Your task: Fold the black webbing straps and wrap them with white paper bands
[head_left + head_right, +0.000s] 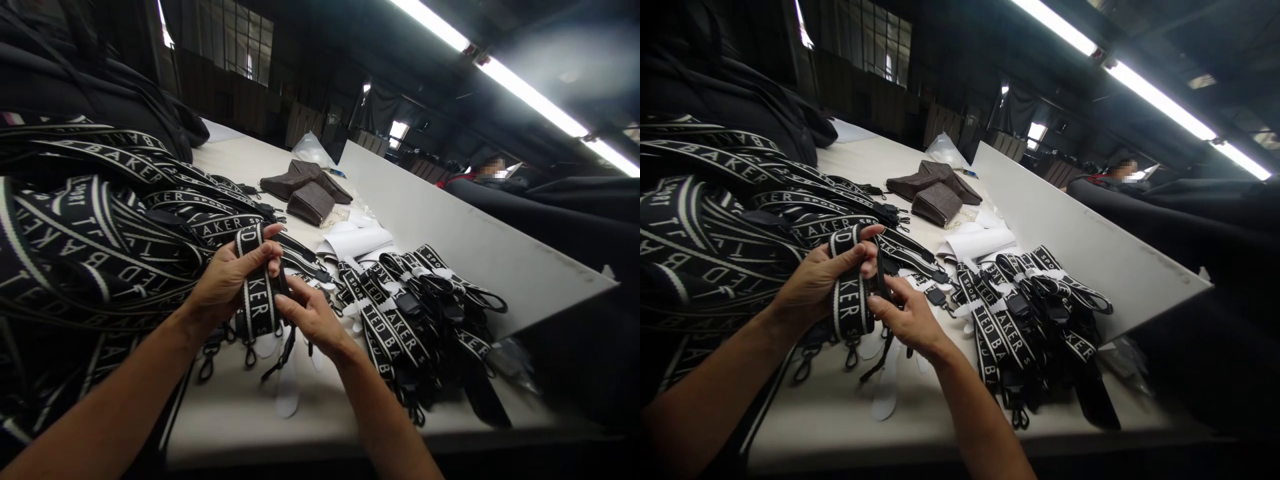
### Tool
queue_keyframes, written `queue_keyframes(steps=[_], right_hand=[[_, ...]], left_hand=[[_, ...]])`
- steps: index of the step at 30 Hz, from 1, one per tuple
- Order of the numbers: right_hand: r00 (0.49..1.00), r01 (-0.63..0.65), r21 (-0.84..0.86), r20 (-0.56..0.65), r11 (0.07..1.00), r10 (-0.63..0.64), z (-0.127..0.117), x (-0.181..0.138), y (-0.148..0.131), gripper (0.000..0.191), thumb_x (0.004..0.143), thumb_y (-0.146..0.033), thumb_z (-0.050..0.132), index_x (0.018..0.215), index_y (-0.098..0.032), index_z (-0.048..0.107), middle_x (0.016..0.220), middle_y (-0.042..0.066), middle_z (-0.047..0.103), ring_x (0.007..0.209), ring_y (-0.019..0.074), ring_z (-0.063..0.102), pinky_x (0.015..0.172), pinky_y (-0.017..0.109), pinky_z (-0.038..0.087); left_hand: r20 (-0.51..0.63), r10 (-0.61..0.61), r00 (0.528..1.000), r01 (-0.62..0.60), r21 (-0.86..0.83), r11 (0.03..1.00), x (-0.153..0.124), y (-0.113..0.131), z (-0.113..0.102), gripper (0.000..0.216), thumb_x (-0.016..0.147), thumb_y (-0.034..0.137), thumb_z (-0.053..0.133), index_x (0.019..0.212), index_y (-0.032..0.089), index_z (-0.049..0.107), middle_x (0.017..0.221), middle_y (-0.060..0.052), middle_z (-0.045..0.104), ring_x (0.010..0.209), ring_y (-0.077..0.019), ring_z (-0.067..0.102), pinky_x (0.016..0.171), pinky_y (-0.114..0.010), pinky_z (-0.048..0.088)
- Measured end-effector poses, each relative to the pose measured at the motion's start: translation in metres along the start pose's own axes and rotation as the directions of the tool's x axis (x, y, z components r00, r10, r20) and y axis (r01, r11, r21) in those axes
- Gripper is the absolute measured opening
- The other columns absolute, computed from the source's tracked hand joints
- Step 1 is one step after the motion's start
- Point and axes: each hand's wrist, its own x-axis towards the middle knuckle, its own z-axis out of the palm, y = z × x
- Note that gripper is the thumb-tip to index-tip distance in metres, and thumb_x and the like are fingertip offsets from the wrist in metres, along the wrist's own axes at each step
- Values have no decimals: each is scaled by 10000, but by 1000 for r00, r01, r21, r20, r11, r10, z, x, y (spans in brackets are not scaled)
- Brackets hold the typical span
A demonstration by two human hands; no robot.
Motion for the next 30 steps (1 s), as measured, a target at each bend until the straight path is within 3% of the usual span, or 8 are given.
queue_keyframes(steps=[4, 6, 9, 12, 16, 20, 23, 30], right_hand=[[999, 7, -14, 48, 1000, -7, 3, 2, 7, 321, 885, -477, 603, 957, -178, 694, 805, 4, 543, 722, 124, 462, 648, 236, 404], [999, -26, 57, -26, 998, 27, 9, 3, 12, 346, 869, -505, 617, 851, -163, 664, 728, -10, 503, 665, 111, 419, 594, 225, 360], [982, -50, 227, -166, 973, 90, 16, 4, 17, 361, 845, -530, 644, 844, -170, 639, 714, -12, 526, 655, 113, 435, 593, 220, 364], [973, -63, 358, -184, 932, 137, 19, 5, 23, 347, 842, -528, 649, 864, -182, 636, 702, -13, 559, 634, 115, 465, 593, 220, 383], [953, -102, 374, -229, 922, 198, 18, 5, 26, 327, 859, -490, 632, 782, -173, 619, 691, -7, 575, 632, 123, 499, 561, 219, 391], [982, -95, 426, -107, 900, 155, 21, 2, 20, 438, 909, -576, 517, 984, -170, 662, 812, 26, 644, 714, 154, 586, 652, 254, 474], [994, -96, 438, -6, 894, 110, 22, 1, 15, 408, 855, -509, 646, 1091, -177, 647, 882, 31, 666, 767, 168, 632, 716, 274, 513], [978, -163, 394, -57, 904, 201, 19, 2, 15, 389, 666, -363, 837, 930, -141, 657, 698, 12, 659, 591, 139, 626, 581, 237, 525]], left_hand=[[17, -32, 999, 33, -92, 995, 0, 1, -1, 470, 750, 171, 797, 1193, 119, 650, 792, 0, 596, 613, -62, 551, 577, -141, 525], [36, -52, 998, 56, -117, 992, -2, -3, 1, 457, 741, 184, 807, 1170, 125, 659, 784, 2, 599, 611, -68, 561, 574, -149, 535], [77, -117, 990, 125, -98, 987, -6, -13, 6, 425, 768, 223, 790, 1163, 146, 656, 796, -10, 623, 632, -88, 598, 589, -175, 556], [86, -170, 982, 173, -23, 985, -8, -22, 10, 404, 797, 250, 767, 1171, 156, 645, 851, -32, 659, 688, -115, 646, 638, -200, 577], [8, -110, 994, 109, 41, 993, -5, -22, 9, 394, 797, 250, 769, 1158, 156, 641, 900, -44, 687, 740, -120, 666, 701, -206, 581], [-39, -41, 998, 45, 108, 993, -2, -19, 6, 371, 792, 269, 772, 1122, 152, 649, 919, -44, 698, 771, -115, 669, 725, -195, 570], [6, 24, 1000, -25, 242, 970, -3, -22, 6, 375, 795, 312, 765, 1115, 158, 645, 919, -41, 700, 805, -145, 685, 742, -229, 575], [90, -8, 996, -27, 384, 923, -4, -22, 1, 466, 807, 387, 730, 1195, 149, 629, 1047, -89, 705, 939, -230, 689, 852, -352, 575]])
